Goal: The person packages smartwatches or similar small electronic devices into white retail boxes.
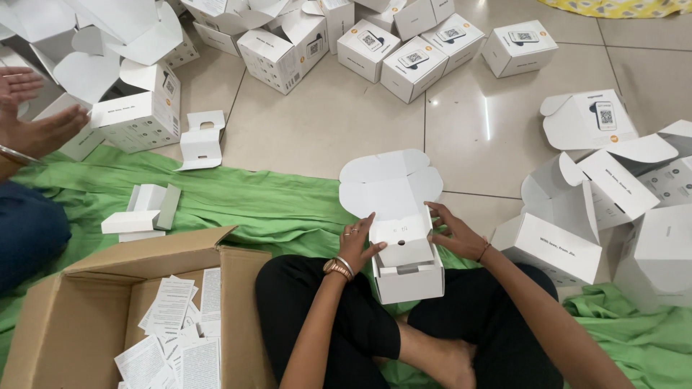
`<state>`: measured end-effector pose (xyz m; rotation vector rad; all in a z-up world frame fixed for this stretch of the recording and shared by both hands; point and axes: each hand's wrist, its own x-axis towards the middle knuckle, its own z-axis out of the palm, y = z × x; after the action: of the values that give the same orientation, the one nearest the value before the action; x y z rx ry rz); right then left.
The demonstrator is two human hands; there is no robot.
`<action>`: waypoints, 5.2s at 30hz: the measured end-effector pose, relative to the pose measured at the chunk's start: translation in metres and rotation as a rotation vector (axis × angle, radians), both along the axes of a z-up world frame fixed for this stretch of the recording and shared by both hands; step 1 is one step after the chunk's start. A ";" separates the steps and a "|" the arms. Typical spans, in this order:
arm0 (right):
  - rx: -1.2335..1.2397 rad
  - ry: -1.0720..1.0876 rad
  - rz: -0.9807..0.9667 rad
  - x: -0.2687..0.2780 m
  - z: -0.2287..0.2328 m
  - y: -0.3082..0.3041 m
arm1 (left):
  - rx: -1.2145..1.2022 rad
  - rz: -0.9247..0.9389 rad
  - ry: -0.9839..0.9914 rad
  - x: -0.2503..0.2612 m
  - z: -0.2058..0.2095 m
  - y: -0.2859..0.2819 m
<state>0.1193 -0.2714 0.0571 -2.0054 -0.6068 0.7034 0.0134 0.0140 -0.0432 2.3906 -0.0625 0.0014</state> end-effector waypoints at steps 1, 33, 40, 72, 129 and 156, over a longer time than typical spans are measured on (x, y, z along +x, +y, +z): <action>0.002 0.000 -0.003 0.002 0.002 -0.001 | 0.002 -0.003 0.000 -0.001 0.004 0.000; -0.397 -0.330 0.291 -0.020 0.018 -0.015 | -0.272 -0.124 0.204 -0.011 0.062 -0.009; -0.246 0.025 0.038 -0.040 0.006 -0.018 | -0.480 -0.083 0.187 -0.003 0.055 -0.018; 0.236 -0.341 -0.744 -0.069 -0.096 0.026 | -0.256 0.362 0.182 0.030 0.002 -0.040; 0.639 -0.534 -0.562 -0.049 0.123 -0.025 | -0.746 0.122 0.165 0.044 0.091 0.075; 0.309 0.393 -0.074 -0.011 0.056 -0.019 | -0.977 0.244 0.498 -0.010 0.132 0.018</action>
<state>0.1082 -0.2903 0.1135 -1.5425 -0.3773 0.8726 0.0030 0.0321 0.0891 1.3575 0.3799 -0.3625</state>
